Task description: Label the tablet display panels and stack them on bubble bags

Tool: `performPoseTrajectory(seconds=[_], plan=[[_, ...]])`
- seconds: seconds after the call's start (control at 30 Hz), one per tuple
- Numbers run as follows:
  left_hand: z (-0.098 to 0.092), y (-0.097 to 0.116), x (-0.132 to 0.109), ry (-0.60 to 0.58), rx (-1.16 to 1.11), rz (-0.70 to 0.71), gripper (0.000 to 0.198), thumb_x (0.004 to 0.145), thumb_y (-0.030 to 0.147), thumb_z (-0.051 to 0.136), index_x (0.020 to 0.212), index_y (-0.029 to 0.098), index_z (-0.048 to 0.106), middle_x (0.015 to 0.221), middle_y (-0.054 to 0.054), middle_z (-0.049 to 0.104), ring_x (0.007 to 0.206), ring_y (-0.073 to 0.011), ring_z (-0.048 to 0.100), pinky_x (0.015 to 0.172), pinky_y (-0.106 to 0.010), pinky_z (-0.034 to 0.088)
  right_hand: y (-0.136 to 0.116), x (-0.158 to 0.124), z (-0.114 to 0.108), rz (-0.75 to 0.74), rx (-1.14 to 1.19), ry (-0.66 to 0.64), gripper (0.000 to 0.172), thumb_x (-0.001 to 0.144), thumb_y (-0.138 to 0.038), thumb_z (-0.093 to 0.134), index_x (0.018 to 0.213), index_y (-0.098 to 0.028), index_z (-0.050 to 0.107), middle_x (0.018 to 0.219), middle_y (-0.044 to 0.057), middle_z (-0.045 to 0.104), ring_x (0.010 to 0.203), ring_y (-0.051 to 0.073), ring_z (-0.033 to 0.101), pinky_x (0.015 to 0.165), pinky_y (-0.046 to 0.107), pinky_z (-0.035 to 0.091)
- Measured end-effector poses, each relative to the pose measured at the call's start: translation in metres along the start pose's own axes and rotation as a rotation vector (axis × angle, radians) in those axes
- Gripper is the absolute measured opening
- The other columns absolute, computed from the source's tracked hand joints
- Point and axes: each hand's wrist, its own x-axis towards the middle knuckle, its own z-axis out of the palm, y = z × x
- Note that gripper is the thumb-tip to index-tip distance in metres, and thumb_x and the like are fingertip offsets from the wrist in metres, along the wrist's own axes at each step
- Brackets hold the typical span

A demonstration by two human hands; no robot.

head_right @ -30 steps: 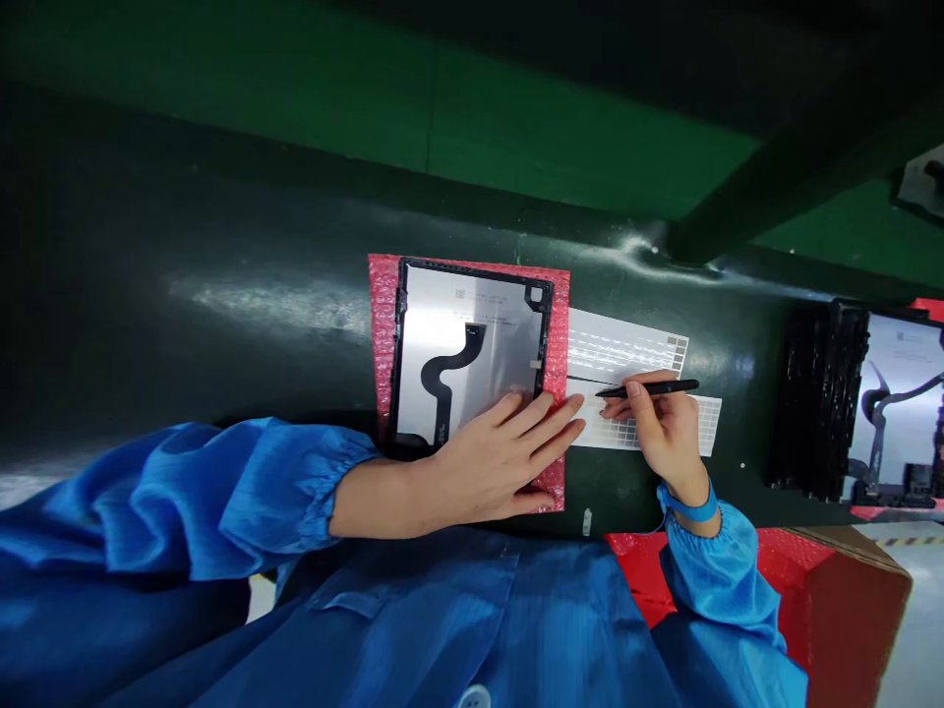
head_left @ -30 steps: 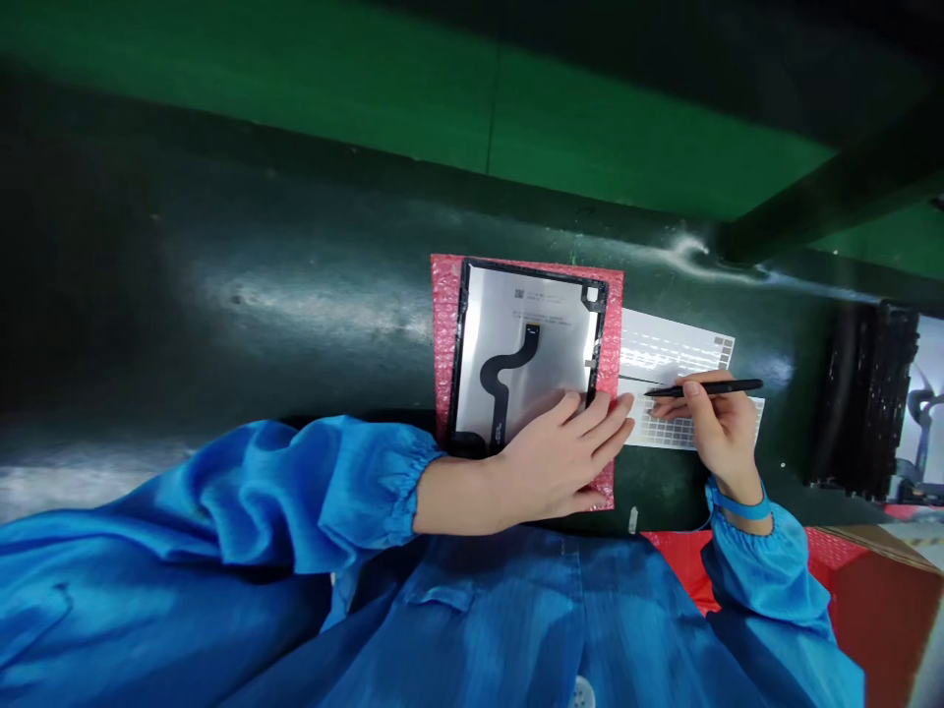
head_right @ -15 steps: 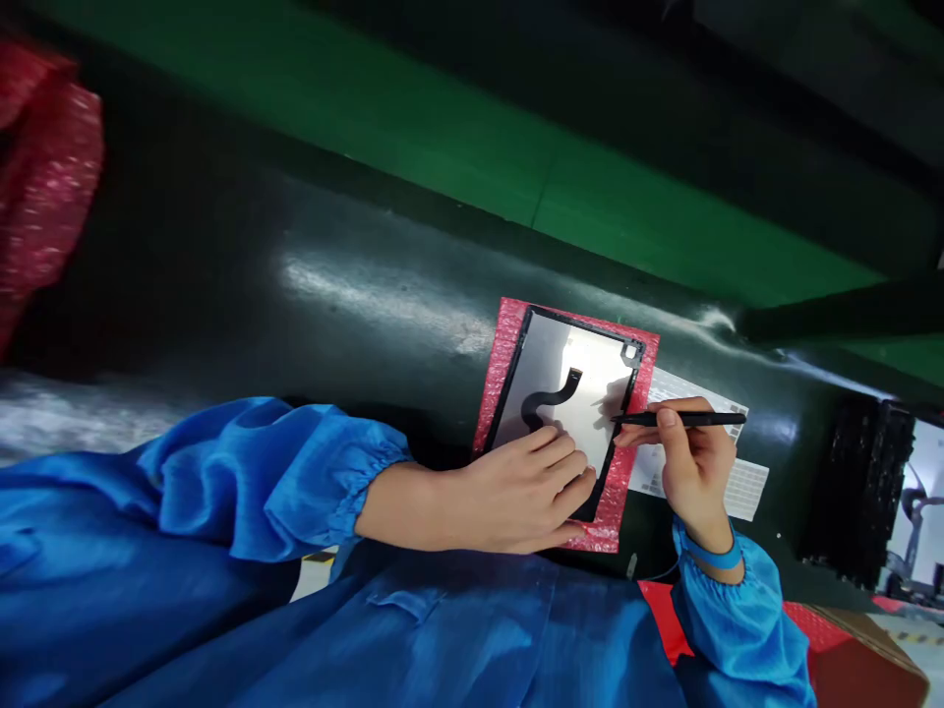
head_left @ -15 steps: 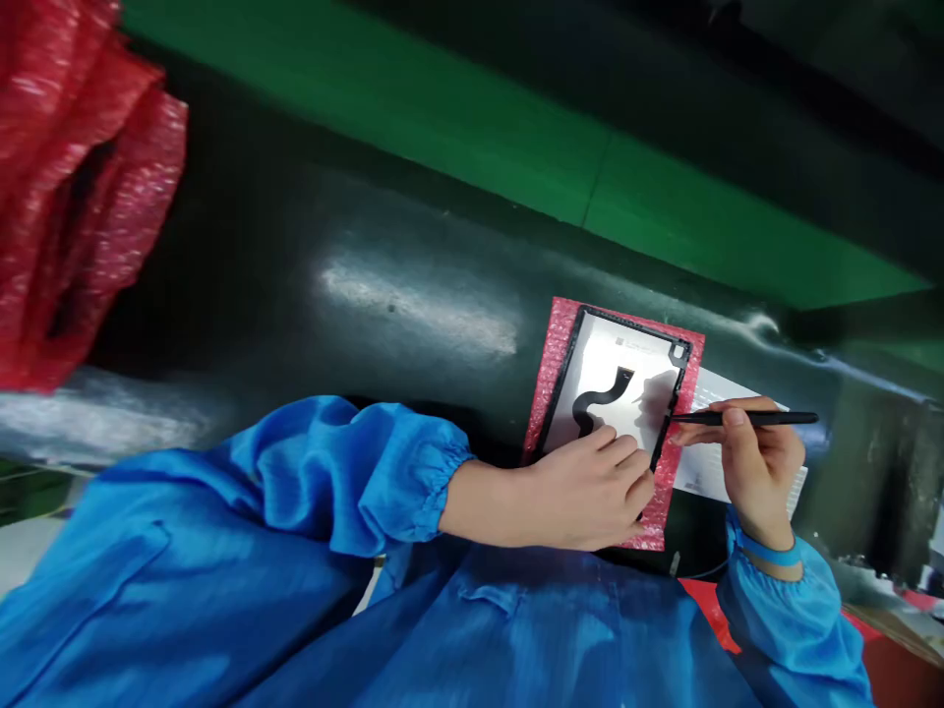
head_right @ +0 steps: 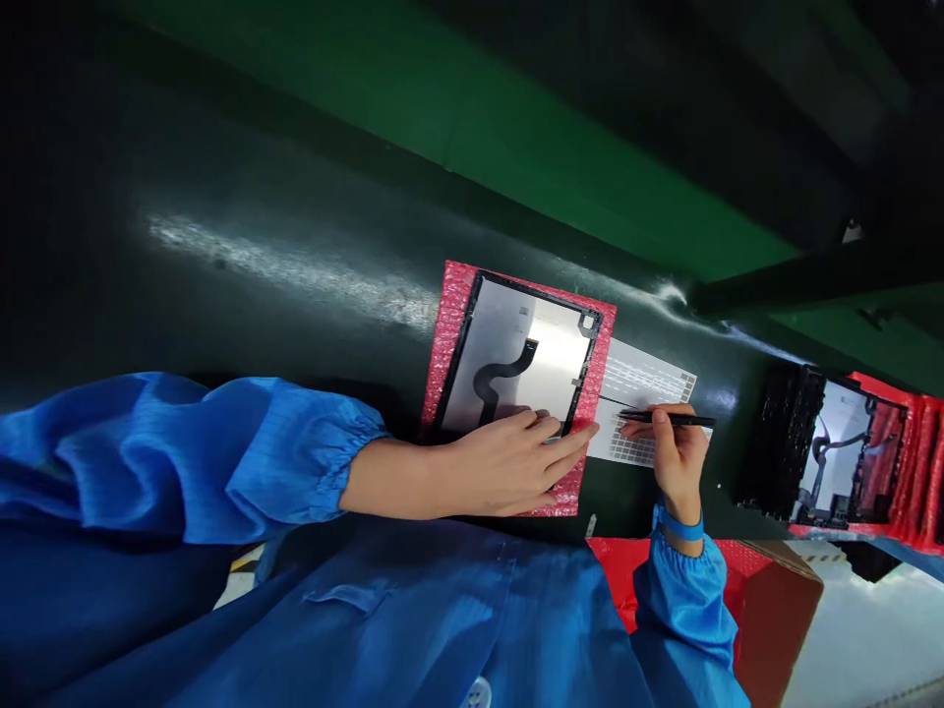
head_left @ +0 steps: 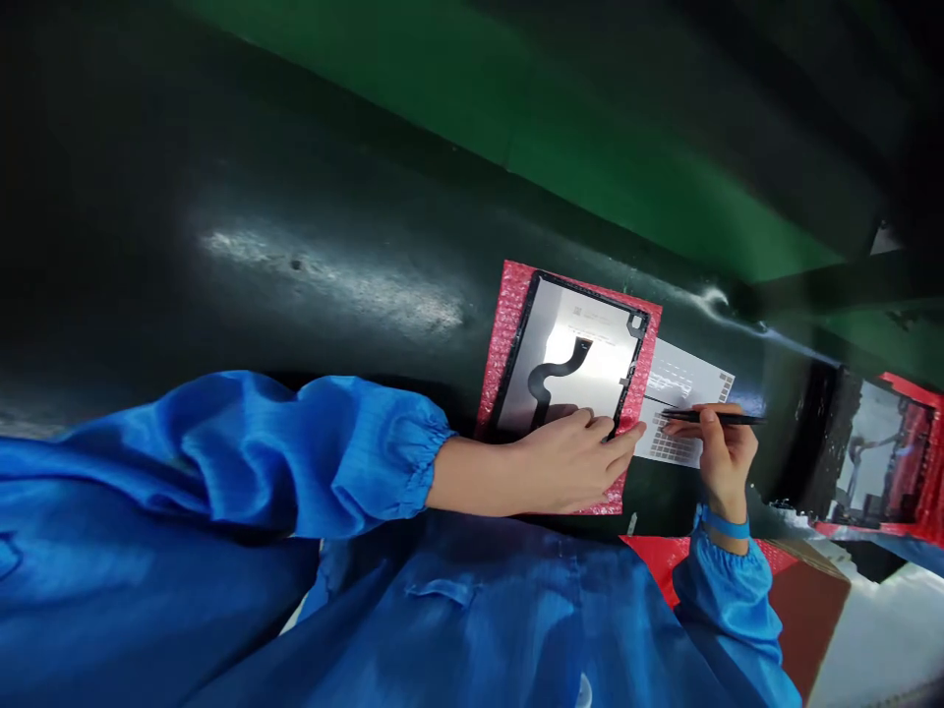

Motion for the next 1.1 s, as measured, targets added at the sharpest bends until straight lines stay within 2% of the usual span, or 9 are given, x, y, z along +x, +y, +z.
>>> performPoseTrajectory(seconds=[0.13,0.27,0.43,0.53,0.63,0.7,0.77,0.9,1.1], plan=[[0.000,0.005,0.014,-0.151,0.019,-0.031,0.068,0.106,0.057,0.052,0.158,0.013,0.058,0.173,-0.017,0.043,0.106,-0.0325,0.068,0.072,-0.044,0.049,0.005,0.001,0.004,0.004,0.019,-0.011,0.030,0.097,-0.054,0.076,0.097,-0.025,0.069,0.073,0.003,0.080,0.055,0.023,0.077,0.053,0.035,0.065],[-0.002,0.004,0.019,-0.207,0.004,-0.032,0.069,0.105,0.059,0.055,0.156,0.014,0.058,0.173,-0.017,0.043,0.106,-0.0332,0.068,0.072,-0.043,0.049,0.006,0.004,0.008,0.011,0.048,-0.029,0.031,0.097,-0.054,0.077,0.097,-0.024,0.068,0.075,0.003,0.080,0.056,0.022,0.077,0.054,0.034,0.066],[-0.001,0.001,0.018,-0.189,-0.014,-0.043,0.074,0.103,0.064,0.056,0.156,0.012,0.058,0.172,-0.017,0.044,0.108,-0.0335,0.067,0.071,-0.043,0.049,0.003,0.005,0.002,0.020,0.120,-0.034,0.031,0.096,-0.053,0.078,0.095,-0.023,0.069,0.070,0.002,0.079,0.053,0.022,0.076,0.052,0.032,0.065],[-0.003,0.000,0.010,-0.078,-0.049,-0.035,0.078,0.101,0.069,0.058,0.156,0.014,0.058,0.173,-0.017,0.043,0.109,-0.0322,0.067,0.074,-0.042,0.049,-0.016,0.006,0.010,-0.042,0.221,0.005,0.027,0.098,-0.048,0.077,0.093,-0.023,0.069,0.066,-0.001,0.077,0.052,0.022,0.077,0.051,0.032,0.065],[-0.013,-0.001,-0.007,0.034,-0.047,-0.023,0.066,0.102,0.063,0.061,0.144,0.013,0.066,0.154,-0.020,0.063,0.102,-0.0299,0.069,0.081,-0.042,0.049,-0.044,0.008,0.044,-0.106,0.264,0.014,0.023,0.102,-0.044,0.072,0.094,-0.023,0.067,0.070,0.000,0.079,0.054,0.023,0.078,0.052,0.034,0.067],[-0.019,-0.003,-0.021,0.032,-0.024,-0.095,0.056,0.104,0.057,0.059,0.128,0.009,0.072,0.114,-0.019,0.078,0.087,-0.0279,0.071,0.085,-0.043,0.049,-0.061,0.011,0.080,-0.104,0.262,-0.032,0.023,0.103,-0.045,0.071,0.096,-0.024,0.067,0.072,0.001,0.080,0.055,0.023,0.079,0.053,0.034,0.067],[-0.022,-0.009,-0.034,-0.015,0.011,-0.190,0.059,0.104,0.058,0.058,0.126,0.004,0.070,0.084,-0.013,0.077,0.073,-0.0270,0.071,0.094,-0.046,0.049,-0.073,0.016,0.117,-0.083,0.245,-0.095,0.027,0.101,-0.050,0.073,0.097,-0.024,0.066,0.072,0.001,0.080,0.057,0.022,0.080,0.053,0.031,0.067],[-0.015,-0.028,-0.048,-0.117,0.071,-0.243,0.090,0.099,0.066,0.064,0.152,-0.005,0.053,0.078,-0.013,0.079,0.070,-0.0297,0.074,0.119,-0.056,0.036,-0.076,0.027,0.169,-0.034,0.218,-0.203,0.034,0.099,-0.056,0.073,0.099,-0.023,0.067,0.076,0.002,0.082,0.060,0.020,0.081,0.055,0.027,0.068],[-0.015,-0.040,-0.050,-0.156,0.013,-0.208,0.087,0.097,0.065,0.068,0.153,-0.002,0.055,0.071,-0.007,0.078,0.060,-0.0266,0.071,0.117,-0.053,0.039,-0.071,0.033,0.181,-0.036,0.168,-0.213,0.030,0.102,-0.052,0.071,0.100,-0.023,0.068,0.077,0.002,0.082,0.065,0.021,0.082,0.058,0.029,0.070]])
